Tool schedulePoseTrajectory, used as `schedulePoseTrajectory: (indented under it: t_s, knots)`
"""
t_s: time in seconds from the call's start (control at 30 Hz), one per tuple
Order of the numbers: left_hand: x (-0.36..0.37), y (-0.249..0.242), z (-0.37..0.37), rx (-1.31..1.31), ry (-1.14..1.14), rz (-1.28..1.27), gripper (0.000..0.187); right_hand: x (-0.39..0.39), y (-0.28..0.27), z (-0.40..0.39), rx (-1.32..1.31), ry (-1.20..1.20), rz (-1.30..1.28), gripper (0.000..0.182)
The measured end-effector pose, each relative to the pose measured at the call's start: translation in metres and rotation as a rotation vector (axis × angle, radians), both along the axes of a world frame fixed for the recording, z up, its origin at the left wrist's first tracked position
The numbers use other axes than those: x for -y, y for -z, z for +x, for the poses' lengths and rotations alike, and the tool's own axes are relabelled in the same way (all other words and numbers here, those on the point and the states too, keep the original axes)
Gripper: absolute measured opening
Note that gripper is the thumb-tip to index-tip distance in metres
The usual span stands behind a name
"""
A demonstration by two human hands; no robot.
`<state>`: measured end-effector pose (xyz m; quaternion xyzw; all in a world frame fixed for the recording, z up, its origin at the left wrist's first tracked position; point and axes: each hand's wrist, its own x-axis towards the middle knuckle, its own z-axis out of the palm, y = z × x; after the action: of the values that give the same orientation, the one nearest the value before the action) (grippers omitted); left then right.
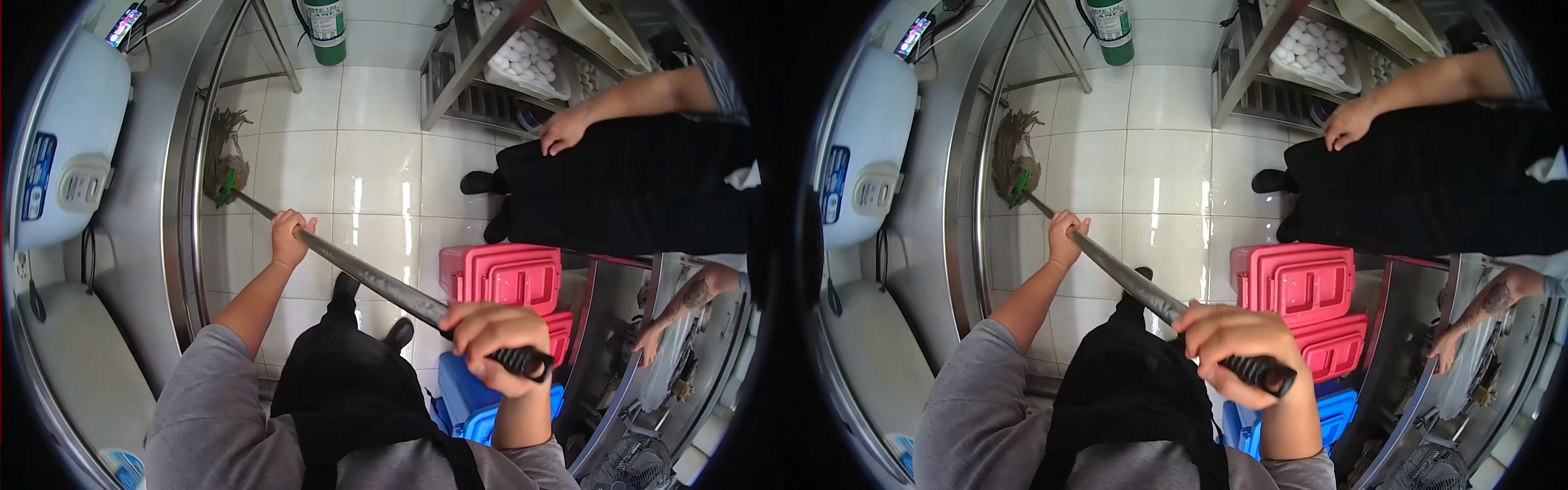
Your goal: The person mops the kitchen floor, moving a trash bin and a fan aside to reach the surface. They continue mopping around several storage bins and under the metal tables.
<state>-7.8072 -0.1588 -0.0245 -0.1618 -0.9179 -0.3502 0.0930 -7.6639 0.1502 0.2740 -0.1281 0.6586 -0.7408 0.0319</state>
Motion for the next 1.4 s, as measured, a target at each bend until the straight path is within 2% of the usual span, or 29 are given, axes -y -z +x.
schedulePoseTrajectory:
  t_s: [0.17,0.27,0.4,0.43,0.47,0.5,0.57,0.63,0.67,0.7,0.73,0.83,0.87,0.97,1.03,1.1,1.17,1.23,1.3,1.33,1.4]
  knots:
    - [-0.095,-0.036,0.058,0.038,0.186,0.195,0.03,-0.04,-0.06,0.104,-0.044,0.167,0.203,0.009]
    - [-0.165,-0.058,0.092,0.046,0.36,0.281,0.03,-0.072,-0.095,0.164,-0.09,0.169,0.349,0.012]
    - [-0.238,-0.097,0.151,-0.009,0.623,0.434,0.028,-0.106,-0.164,0.242,-0.06,0.006,0.609,0.011]
    - [-0.252,-0.102,0.165,0.02,0.69,0.442,0.032,-0.107,-0.185,0.258,-0.014,-0.043,0.705,0.011]
    - [-0.266,-0.111,0.178,0.063,0.74,0.494,0.034,-0.103,-0.191,0.275,-0.051,0.048,0.67,0.013]
    - [-0.282,-0.11,0.192,0.041,0.782,0.558,0.035,-0.097,-0.209,0.29,0.032,0.085,0.759,0.019]
    - [-0.306,-0.11,0.212,0.101,0.918,0.585,0.033,-0.07,-0.219,0.285,-0.211,0.143,0.767,0.023]
    - [-0.319,-0.126,0.228,0.123,1.011,0.603,0.028,-0.067,-0.238,0.3,-0.17,0.062,0.842,0.023]
    - [-0.324,-0.133,0.236,0.207,1.075,0.539,0.025,-0.064,-0.239,0.309,-0.207,0.125,0.815,0.025]
    - [-0.325,-0.145,0.241,0.207,1.095,0.477,0.023,-0.054,-0.228,0.319,-0.334,0.367,0.745,0.026]
    - [-0.33,-0.146,0.249,0.204,1.091,0.466,0.023,-0.054,-0.231,0.328,-0.314,0.42,0.72,0.03]
    - [-0.31,-0.161,0.243,0.267,1.098,0.298,0.021,-0.06,-0.232,0.329,-0.306,0.587,0.557,0.038]
    - [-0.297,-0.164,0.232,0.271,1.093,0.294,0.021,-0.059,-0.23,0.322,-0.308,0.612,0.572,0.04]
    - [-0.251,-0.162,0.191,0.341,1.089,0.193,0.019,-0.055,-0.218,0.288,-0.284,0.579,0.438,0.04]
    - [-0.219,-0.156,0.16,0.332,0.976,0.188,0.018,-0.05,-0.206,0.252,-0.294,0.527,0.484,0.037]
    - [-0.189,-0.131,0.129,0.256,0.867,0.201,0.017,-0.068,-0.181,0.237,-0.143,0.497,0.288,0.028]
    - [-0.147,-0.125,0.089,0.297,0.736,0.131,0.018,-0.061,-0.155,0.183,-0.168,0.398,0.231,0.023]
    - [-0.103,-0.102,0.045,0.316,0.654,0.095,0.012,-0.038,-0.126,0.124,-0.194,0.322,0.172,0.025]
    - [-0.054,-0.075,0.007,0.164,0.487,0.094,0.008,-0.007,-0.09,0.062,-0.222,0.203,0.061,0.02]
    - [-0.029,-0.073,-0.011,0.213,0.422,0.124,0.01,0.013,-0.077,0.037,-0.204,0.195,0.061,0.018]
    - [0.02,-0.052,-0.036,0.118,0.242,0.081,0.014,0.058,-0.039,-0.003,-0.211,0.186,-0.007,0.015]
